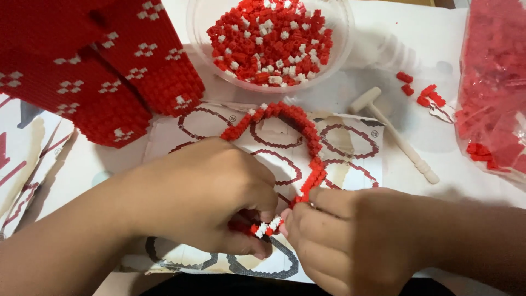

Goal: Assembling a circular structure using small interlocking plastic building blocks on a craft table.

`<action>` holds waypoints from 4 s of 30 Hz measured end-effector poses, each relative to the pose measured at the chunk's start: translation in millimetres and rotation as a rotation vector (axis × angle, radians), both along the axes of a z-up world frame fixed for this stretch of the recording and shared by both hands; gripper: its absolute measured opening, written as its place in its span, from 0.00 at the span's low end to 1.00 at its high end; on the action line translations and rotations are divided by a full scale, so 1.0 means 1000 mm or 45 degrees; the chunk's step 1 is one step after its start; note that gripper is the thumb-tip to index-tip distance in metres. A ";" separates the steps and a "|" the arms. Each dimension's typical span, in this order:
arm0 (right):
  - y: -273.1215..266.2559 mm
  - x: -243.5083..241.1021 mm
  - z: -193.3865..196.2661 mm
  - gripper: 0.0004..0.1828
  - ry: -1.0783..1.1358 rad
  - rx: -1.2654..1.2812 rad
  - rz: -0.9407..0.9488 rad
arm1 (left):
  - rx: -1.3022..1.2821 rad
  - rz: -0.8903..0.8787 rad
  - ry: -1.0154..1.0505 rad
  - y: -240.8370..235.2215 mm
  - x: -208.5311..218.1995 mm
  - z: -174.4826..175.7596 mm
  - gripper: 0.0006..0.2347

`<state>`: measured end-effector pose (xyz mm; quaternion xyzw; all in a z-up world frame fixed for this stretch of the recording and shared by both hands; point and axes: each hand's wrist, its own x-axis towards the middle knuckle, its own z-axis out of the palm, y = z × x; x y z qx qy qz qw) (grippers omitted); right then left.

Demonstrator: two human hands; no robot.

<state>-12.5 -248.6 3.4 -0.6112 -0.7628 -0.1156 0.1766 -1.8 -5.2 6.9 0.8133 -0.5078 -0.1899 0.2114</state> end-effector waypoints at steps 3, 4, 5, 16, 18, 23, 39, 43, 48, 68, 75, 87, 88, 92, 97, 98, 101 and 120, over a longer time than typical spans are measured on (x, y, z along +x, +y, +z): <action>-0.001 0.001 0.002 0.16 -0.107 0.003 -0.004 | 0.008 -0.003 -0.005 0.001 0.000 0.001 0.18; 0.000 0.002 0.002 0.16 -0.083 0.002 0.004 | -0.014 -0.008 -0.001 0.001 0.000 0.001 0.18; 0.000 0.001 0.001 0.16 -0.084 0.003 0.003 | -0.013 -0.009 -0.002 0.001 0.000 0.001 0.18; -0.002 -0.004 -0.002 0.18 0.176 -0.088 -0.122 | -0.049 -0.018 0.004 0.001 0.000 0.001 0.18; -0.002 -0.005 -0.003 0.18 0.155 -0.090 -0.132 | -0.045 -0.012 -0.009 0.002 -0.001 0.000 0.18; -0.003 -0.005 -0.001 0.16 0.116 -0.098 -0.130 | -0.042 -0.024 -0.051 0.002 -0.001 -0.001 0.18; -0.066 0.101 0.028 0.13 0.396 -0.179 -1.852 | -0.715 -0.005 0.069 0.012 0.002 0.017 0.06; -0.045 0.103 0.034 0.21 0.443 -0.960 -2.345 | -0.744 0.053 0.102 0.015 0.005 0.016 0.05; -0.051 0.103 0.025 0.16 0.363 -0.898 -2.266 | -0.771 0.052 0.124 0.015 0.006 0.017 0.05; -0.035 0.054 0.010 0.12 0.192 -0.127 -1.263 | -0.405 0.022 0.062 0.010 0.004 0.009 0.02; -0.005 0.027 0.011 0.15 0.399 -0.116 -0.262 | -0.215 -0.013 -0.019 0.009 0.004 0.003 0.05; 0.000 0.029 -0.009 0.21 0.712 -0.148 -0.216 | -0.228 -0.004 -0.098 0.008 0.003 -0.003 0.12; 0.000 0.030 -0.011 0.26 0.756 -0.118 -0.183 | -0.246 -0.008 -0.105 0.008 0.003 -0.004 0.11; 0.009 0.031 -0.003 0.07 0.779 -0.031 -0.191 | -0.283 0.002 -0.092 0.008 0.003 -0.004 0.11; 0.004 0.033 -0.004 0.11 0.820 -0.020 -0.265 | -0.288 -0.008 -0.132 0.008 0.003 -0.005 0.12; 0.004 0.034 -0.002 0.11 0.821 -0.021 -0.266 | -0.289 -0.008 -0.131 0.008 0.003 -0.005 0.12; 0.006 0.034 0.001 0.13 0.902 -0.041 -0.233 | -0.241 0.001 -0.117 0.009 0.003 -0.005 0.14; 0.008 0.032 -0.001 0.08 0.751 -0.024 -0.208 | -0.207 0.015 -0.100 0.008 0.003 -0.005 0.12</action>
